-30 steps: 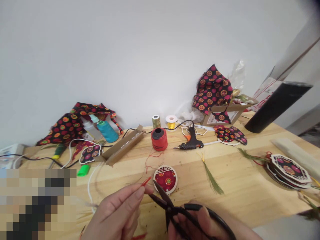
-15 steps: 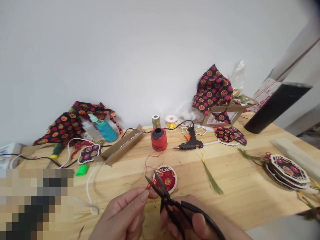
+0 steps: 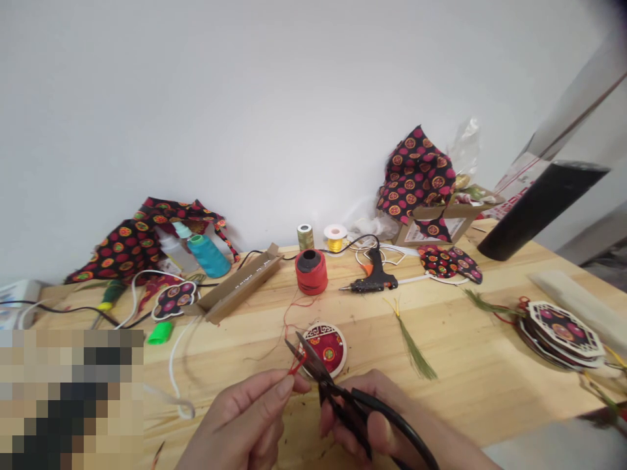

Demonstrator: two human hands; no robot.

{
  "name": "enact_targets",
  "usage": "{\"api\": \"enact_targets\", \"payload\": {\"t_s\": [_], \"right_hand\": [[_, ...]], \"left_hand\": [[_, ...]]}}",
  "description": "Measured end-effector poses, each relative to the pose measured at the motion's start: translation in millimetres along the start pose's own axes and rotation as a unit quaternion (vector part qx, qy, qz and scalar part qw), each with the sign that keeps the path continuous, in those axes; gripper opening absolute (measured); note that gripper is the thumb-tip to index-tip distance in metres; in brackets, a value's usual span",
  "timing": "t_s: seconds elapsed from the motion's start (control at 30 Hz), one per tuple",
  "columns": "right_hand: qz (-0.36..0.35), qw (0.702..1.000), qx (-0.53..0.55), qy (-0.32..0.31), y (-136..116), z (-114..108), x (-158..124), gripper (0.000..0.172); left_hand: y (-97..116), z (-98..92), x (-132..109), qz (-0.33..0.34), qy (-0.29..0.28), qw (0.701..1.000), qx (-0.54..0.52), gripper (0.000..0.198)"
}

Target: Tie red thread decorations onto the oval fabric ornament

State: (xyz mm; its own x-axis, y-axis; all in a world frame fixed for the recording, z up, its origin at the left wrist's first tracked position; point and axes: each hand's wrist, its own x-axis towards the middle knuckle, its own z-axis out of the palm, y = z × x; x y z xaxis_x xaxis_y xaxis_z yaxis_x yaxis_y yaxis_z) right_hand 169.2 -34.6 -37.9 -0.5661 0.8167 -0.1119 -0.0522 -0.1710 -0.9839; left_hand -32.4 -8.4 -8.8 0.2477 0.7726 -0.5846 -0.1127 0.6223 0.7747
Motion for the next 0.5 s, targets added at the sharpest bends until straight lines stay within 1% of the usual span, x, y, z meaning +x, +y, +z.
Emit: {"api": "enact_targets", "payload": {"t_s": [0.07, 0.13, 0.23, 0.3, 0.4, 0.5], "right_hand": [[0.006, 1.000, 0.023, -0.006, 3, 0, 1, 0.083], [0.021, 0.999, 0.045, 0.002, 6, 1, 2, 0.080], [0.051, 0.996, 0.070, 0.008, 8, 1, 3, 0.073], [0.058, 0.995, 0.081, 0.009, 9, 1, 3, 0.069], [0.060, 0.993, 0.098, 0.019, 12, 1, 2, 0.058], [0.078, 0.990, 0.114, 0.015, 16, 0, 1, 0.049]], "left_hand": [[0, 0.5, 0, -0.001, 0.005, 1.000, 0.004, 0.035], [0, 0.7, -1, -0.001, 0.010, 1.000, 0.007, 0.035], [-1, 0.4, -3, -0.001, 0.005, 1.000, 0.007, 0.034], [-1, -0.2, -3, 0.001, 0.004, 1.000, 0.003, 0.033], [-2, -1.2, -2, -0.002, 0.002, 1.000, -0.002, 0.033], [-1, -0.9, -1, -0.007, -0.002, 1.000, -0.004, 0.033]]}}
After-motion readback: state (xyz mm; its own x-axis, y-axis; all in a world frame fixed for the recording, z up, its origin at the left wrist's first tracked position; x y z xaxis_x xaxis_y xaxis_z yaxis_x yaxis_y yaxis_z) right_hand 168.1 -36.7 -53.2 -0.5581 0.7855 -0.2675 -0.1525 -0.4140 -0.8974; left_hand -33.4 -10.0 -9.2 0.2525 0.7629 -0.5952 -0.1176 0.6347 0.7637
